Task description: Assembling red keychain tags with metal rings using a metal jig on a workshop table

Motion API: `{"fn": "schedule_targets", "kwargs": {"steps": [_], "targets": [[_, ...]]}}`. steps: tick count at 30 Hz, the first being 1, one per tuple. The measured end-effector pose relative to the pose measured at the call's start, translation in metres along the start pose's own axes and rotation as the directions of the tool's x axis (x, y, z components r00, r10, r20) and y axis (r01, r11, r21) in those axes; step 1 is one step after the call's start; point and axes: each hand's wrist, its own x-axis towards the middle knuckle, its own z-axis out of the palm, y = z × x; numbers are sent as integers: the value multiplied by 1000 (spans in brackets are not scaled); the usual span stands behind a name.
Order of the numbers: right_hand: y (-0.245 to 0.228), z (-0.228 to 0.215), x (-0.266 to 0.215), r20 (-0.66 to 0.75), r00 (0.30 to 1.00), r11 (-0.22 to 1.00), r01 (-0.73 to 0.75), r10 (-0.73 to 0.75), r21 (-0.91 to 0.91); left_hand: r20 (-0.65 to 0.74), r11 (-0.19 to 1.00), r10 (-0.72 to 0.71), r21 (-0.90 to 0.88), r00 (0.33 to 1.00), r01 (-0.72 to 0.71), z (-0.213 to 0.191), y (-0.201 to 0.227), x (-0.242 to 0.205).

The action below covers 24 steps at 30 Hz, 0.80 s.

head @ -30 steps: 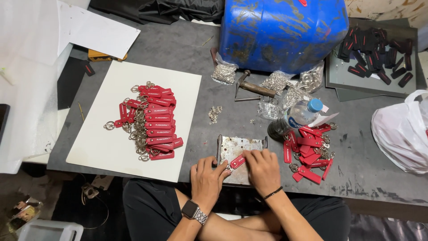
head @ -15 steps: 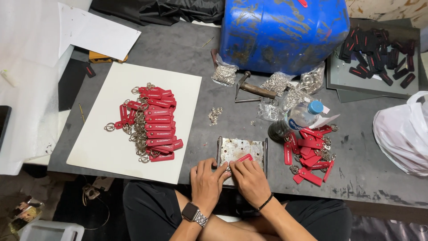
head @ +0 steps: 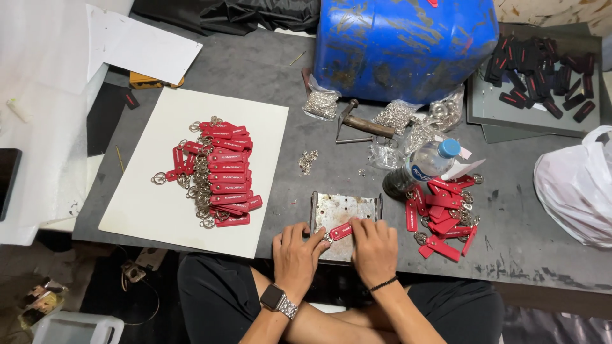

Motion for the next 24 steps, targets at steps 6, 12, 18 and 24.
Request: {"fn": "schedule_targets", "kwargs": {"steps": [6, 12, 18, 24], "targets": [[-21, 11, -16, -10, 990, 990, -142, 142, 8, -3, 1000, -7, -10, 1000, 7, 2, 0, -1], [-18, 8, -19, -35, 979, 977, -201, 199, -67, 33, 1000, -12, -1, 999, 12, 1, -1, 0], [-44, 8, -23, -11, 984, 983, -178, 178, -54, 27, 1000, -10, -1, 1000, 10, 3, -2, -1], [-66, 4, -34, -3, 986, 970, -164, 167, 180, 45, 997, -47, -63, 998, 50, 3, -5, -2]]}}
